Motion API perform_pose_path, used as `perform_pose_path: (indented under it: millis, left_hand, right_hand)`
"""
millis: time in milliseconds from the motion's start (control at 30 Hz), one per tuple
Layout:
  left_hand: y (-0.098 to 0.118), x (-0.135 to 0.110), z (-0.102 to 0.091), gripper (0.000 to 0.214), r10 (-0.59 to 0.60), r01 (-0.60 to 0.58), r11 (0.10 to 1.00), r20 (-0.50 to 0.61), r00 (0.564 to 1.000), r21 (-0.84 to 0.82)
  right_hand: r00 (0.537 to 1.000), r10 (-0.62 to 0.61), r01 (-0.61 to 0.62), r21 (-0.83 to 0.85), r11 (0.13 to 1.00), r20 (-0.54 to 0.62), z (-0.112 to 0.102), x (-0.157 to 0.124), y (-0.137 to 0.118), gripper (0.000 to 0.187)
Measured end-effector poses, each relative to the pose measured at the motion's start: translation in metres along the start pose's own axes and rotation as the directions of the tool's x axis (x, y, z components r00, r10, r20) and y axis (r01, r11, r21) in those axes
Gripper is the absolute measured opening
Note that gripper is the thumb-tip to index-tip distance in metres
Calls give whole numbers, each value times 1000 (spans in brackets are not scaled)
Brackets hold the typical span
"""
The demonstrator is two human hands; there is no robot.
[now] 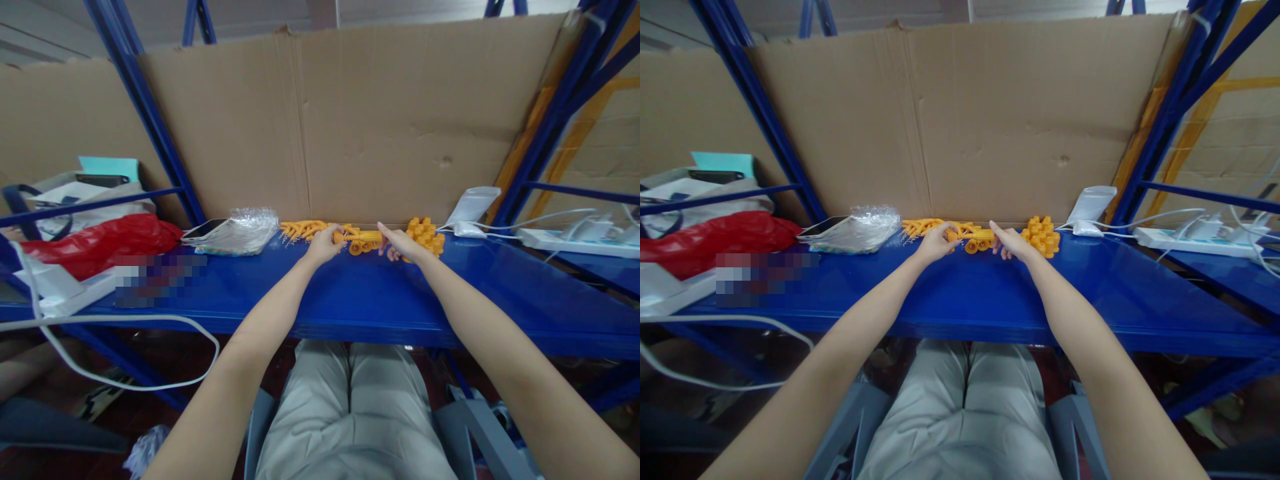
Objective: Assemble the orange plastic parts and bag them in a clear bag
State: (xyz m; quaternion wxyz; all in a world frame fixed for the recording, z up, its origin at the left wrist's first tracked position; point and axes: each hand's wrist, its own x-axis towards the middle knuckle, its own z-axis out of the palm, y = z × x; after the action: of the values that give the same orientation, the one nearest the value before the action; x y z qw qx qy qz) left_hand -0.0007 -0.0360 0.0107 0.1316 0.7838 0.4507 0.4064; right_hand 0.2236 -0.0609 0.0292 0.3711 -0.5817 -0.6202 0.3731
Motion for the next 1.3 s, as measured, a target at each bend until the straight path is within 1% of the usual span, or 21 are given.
perform_pose_path:
  millis: [67, 167, 267, 367, 467, 533, 700, 867, 1000, 1100, 1167, 1200, 1300]
  left_hand:
    - [1, 0, 0, 22, -11, 11, 1000, -11, 1000, 12]
    - [2, -1, -1, 21, -9, 10, 1000, -28, 1000, 15]
    - [2, -1, -1, 21, 14, -12, 999, -45, 999, 40]
    - [2, -1, -1, 21, 19, -17, 998, -49, 999, 54]
    - [1, 0, 0, 21, 6, -4, 999, -41, 999, 32]
    - [1, 0, 1, 22, -1, 2, 1000, -34, 999, 13]
    - [0, 0, 1, 23, -14, 14, 1000, -25, 1000, 3]
    - [1, -1, 0, 23, 3, -3, 999, -25, 1000, 33]
    - [1, 0, 0, 22, 13, -11, 999, -39, 999, 50]
    - [-1, 1, 1, 23, 12, -9, 998, -51, 999, 56]
    - [-3, 1, 2, 23, 23, -19, 998, -54, 998, 59]
    - [-4, 1, 2, 22, 34, -31, 998, -54, 998, 60]
    - [-6, 2, 3, 22, 64, -61, 997, -47, 997, 52]
  right_hand:
    - [998, 10, -11, 22, 1000, 60, -2, -1, 0, 56]
    - [992, -12, 2, 75, 997, 127, -5, -1, 2, 48]
    - [990, -29, 14, 105, 994, 138, -7, 1, 5, 49]
    - [992, -18, 6, 90, 996, 127, -6, 3, 7, 53]
    - [992, 9, -21, 92, 996, 128, -4, 3, 6, 56]
    - [990, 21, -38, 122, 992, 137, -3, 1, 4, 54]
    - [992, 14, -37, 190, 981, 123, 1, -1, 3, 39]
    - [997, -48, 34, 205, 978, 65, 2, 1, 5, 25]
    - [993, -47, 21, 216, 976, 112, -1, 0, 2, 18]
    - [988, -58, 23, 237, 971, 143, -3, -2, 0, 17]
    - [988, -63, 30, 223, 974, 142, -4, -3, -1, 6]
    - [988, -64, 34, 203, 979, 140, -4, -3, -1, 4]
    - [994, -40, 27, 124, 992, 106, -2, -4, -1, 32]
